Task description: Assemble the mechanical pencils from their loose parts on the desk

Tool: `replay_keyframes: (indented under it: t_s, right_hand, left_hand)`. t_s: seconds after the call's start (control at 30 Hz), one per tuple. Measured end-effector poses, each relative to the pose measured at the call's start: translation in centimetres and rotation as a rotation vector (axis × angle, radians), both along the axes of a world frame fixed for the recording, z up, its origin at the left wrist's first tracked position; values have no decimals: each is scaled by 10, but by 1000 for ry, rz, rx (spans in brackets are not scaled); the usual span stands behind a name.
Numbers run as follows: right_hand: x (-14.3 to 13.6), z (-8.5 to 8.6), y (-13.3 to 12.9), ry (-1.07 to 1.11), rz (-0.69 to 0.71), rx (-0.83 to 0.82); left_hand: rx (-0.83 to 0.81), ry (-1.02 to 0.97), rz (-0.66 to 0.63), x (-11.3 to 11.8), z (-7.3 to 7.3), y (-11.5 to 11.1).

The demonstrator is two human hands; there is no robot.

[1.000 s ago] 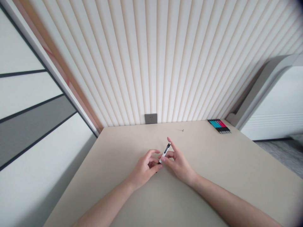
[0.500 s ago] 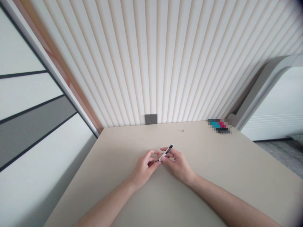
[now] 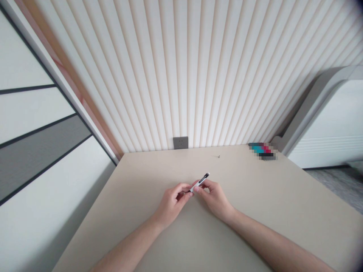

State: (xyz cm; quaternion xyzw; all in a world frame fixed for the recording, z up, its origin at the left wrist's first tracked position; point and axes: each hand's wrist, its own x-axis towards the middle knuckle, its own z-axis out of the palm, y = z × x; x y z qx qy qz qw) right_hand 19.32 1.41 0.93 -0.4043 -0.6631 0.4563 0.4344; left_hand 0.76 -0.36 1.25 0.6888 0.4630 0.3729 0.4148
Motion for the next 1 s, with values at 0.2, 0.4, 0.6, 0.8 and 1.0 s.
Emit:
replay_keyframes:
  t_s: [0.2,0.4,0.6,0.8,1.0]
  right_hand:
    - [0,-5,1,55,-17,-48]
    - [1,-3,3,75,-28,-51]
    - [2,-1,3,37,-43,-38]
    - [4,-3,4,24,-16,-27]
    - [3,-2,2,44,10,-38]
  left_hand:
    - [-33,15,6,1,1,0]
    - [-46,17,15,2,0,0]
    - [-1,33,85,1,-6,0]
    - [-2,7,85,2,-6,0]
    - [16,28,69,3,-3,-1]
